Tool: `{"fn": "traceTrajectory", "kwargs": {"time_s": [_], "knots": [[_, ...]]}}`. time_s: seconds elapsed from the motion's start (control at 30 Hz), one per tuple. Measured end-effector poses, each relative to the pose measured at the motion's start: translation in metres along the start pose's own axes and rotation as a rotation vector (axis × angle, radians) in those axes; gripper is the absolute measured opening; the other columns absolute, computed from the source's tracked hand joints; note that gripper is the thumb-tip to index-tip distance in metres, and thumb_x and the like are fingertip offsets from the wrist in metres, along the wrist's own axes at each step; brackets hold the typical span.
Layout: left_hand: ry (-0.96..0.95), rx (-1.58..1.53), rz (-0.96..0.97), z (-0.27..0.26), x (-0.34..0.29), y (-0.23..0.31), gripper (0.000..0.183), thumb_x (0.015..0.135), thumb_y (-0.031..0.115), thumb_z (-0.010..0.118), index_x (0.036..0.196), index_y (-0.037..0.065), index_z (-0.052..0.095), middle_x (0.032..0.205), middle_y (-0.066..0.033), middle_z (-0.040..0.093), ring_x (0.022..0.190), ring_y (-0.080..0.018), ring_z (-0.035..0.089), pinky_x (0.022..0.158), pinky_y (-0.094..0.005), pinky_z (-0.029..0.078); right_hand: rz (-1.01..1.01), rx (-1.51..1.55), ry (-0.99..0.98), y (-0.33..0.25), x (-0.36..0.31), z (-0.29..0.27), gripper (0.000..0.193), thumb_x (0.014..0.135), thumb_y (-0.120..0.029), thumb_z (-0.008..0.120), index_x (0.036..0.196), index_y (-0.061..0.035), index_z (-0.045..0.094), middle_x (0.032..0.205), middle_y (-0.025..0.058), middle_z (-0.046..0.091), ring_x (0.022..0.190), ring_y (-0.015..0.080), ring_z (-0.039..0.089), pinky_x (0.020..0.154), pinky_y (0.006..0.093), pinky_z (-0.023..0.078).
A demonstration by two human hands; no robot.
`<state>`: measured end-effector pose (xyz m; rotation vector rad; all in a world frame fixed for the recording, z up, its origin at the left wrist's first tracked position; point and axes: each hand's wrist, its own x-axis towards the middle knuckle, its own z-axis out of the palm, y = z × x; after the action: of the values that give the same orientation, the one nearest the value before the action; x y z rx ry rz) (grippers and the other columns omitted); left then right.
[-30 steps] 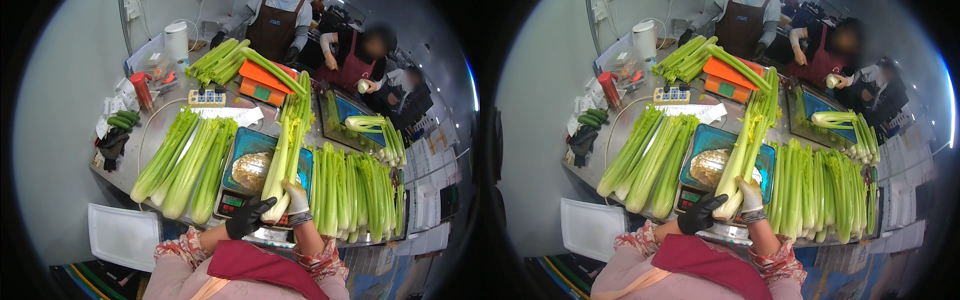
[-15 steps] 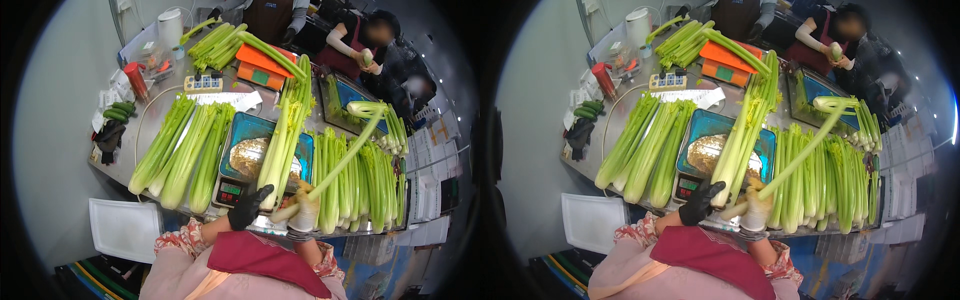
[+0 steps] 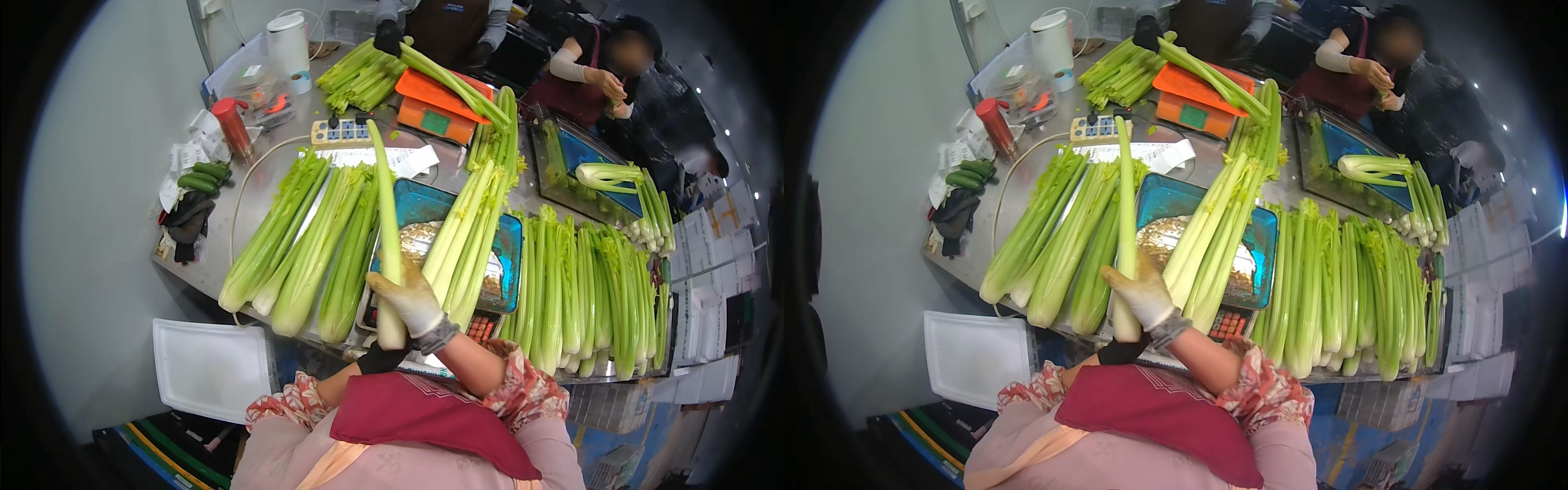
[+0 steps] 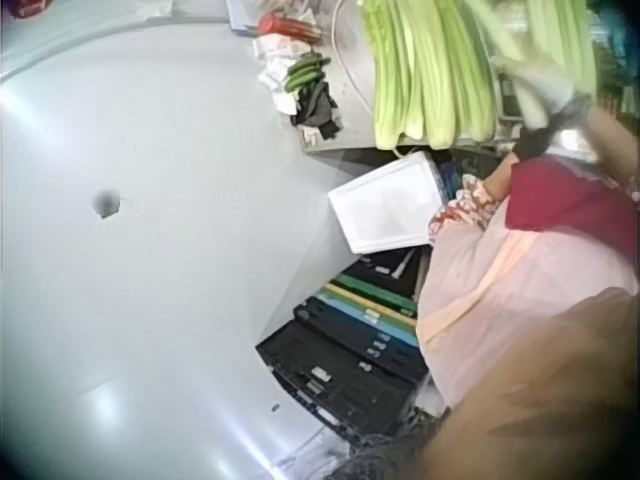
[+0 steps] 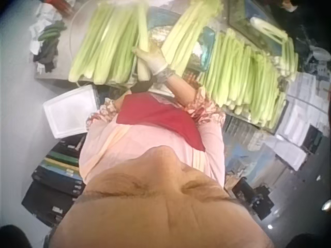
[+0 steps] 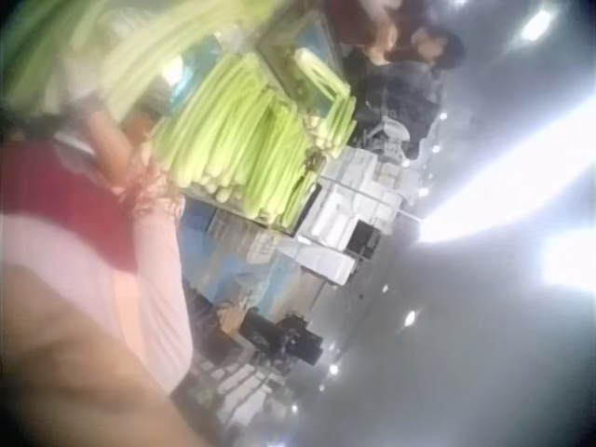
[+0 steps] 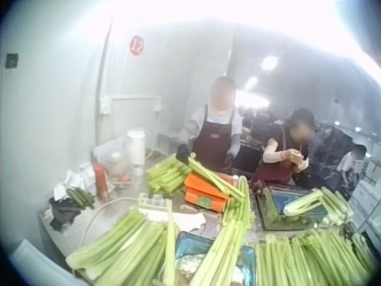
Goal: The person repeatedly picks up stalks of celery, places them on a digital scale, and then moves them to a tray or back onto the table. The task involves handling and weighing vegetables in a commercial kitchen environment.
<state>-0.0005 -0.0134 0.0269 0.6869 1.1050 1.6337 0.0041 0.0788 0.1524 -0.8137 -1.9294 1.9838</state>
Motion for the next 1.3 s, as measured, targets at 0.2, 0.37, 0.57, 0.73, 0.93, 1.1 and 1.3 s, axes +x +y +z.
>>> {"fn": "traceTrajectory", "kwargs": {"time_s": [0.2,0.37,0.57,0.73,0.93,1.1,1.3], "knots": [[0.023,0.048,-0.083,-0.010,-0.047,0.020,0.041,0.091,0.019,0.053,0.126,0.001,0.043,0.104,-0.0118,0.055,0.087,-0.0172,0.056,0.076,-0.0304,0.047,-0.010,0.079,0.099,-0.026,-0.025,-0.020,0.066,0.087,-0.024,0.060,0.141,-0.0037,0.027,0.139,0.0193,0.036,0.127,0.0233,0.037,0.104,0.0331,0.032],[-0.127,0.813,0.362,-0.037,-0.076,0.033,0.029,0.091,0.019,0.053,0.112,0.000,0.055,0.095,-0.0107,0.061,0.085,-0.0150,0.059,0.071,-0.0278,0.049,-0.149,0.003,0.459,-0.012,-0.063,-0.102,0.048,0.091,-0.023,0.054,0.132,-0.0017,0.042,0.110,0.0084,0.057,0.089,0.0131,0.058,0.075,0.0235,0.049],[0.086,0.514,0.068,-0.073,-0.088,0.062,0.021,0.091,0.018,0.052,0.101,0.002,0.060,0.078,-0.0075,0.063,0.065,-0.0147,0.059,0.062,-0.0287,0.049,-0.024,0.214,0.431,0.046,-0.115,-0.143,0.044,0.091,-0.025,0.055,0.125,0.0029,0.047,0.096,0.0074,0.062,0.077,0.0111,0.061,0.066,0.0216,0.052],[0.353,0.484,0.025,-0.084,-0.077,0.118,0.024,0.092,0.021,0.051,0.093,-0.001,0.061,0.077,-0.0066,0.063,0.062,-0.0135,0.057,0.058,-0.0270,0.047,0.129,0.236,0.407,0.060,-0.127,-0.133,0.039,0.092,-0.023,0.054,0.118,0.0048,0.051,0.088,0.0079,0.064,0.072,0.0119,0.063,0.062,0.0210,0.052],[0.290,0.078,-0.016,-0.089,-0.057,0.114,0.026,0.094,0.018,0.048,0.102,-0.004,0.058,0.086,-0.0077,0.064,0.071,-0.0132,0.058,0.067,-0.0253,0.047,0.218,0.372,0.302,0.078,-0.130,-0.128,0.039,0.093,-0.026,0.051,0.115,0.0054,0.052,0.090,0.0111,0.064,0.072,0.0156,0.064,0.061,0.0235,0.054],[0.128,0.060,0.014,-0.069,-0.033,0.091,0.036,0.093,0.020,0.052,0.121,-0.003,0.049,0.106,-0.0084,0.059,0.091,-0.0137,0.057,0.081,-0.0270,0.046,0.371,0.561,0.196,0.087,-0.123,-0.124,0.055,0.090,-0.049,0.047,0.118,-0.0024,0.052,0.103,0.0131,0.062,0.095,0.0241,0.060,0.077,0.0396,0.051],[-0.074,0.409,0.161,-0.027,0.007,0.059,0.055,0.090,0.017,0.056,0.138,0.004,0.033,0.123,-0.0107,0.052,0.109,-0.0151,0.050,0.090,-0.0294,0.043,0.390,0.863,0.142,0.078,-0.089,-0.087,0.066,0.087,-0.057,0.046,0.135,-0.0131,0.035,0.132,0.0133,0.044,0.120,0.0342,0.045,0.093,0.0576,0.040]]}}
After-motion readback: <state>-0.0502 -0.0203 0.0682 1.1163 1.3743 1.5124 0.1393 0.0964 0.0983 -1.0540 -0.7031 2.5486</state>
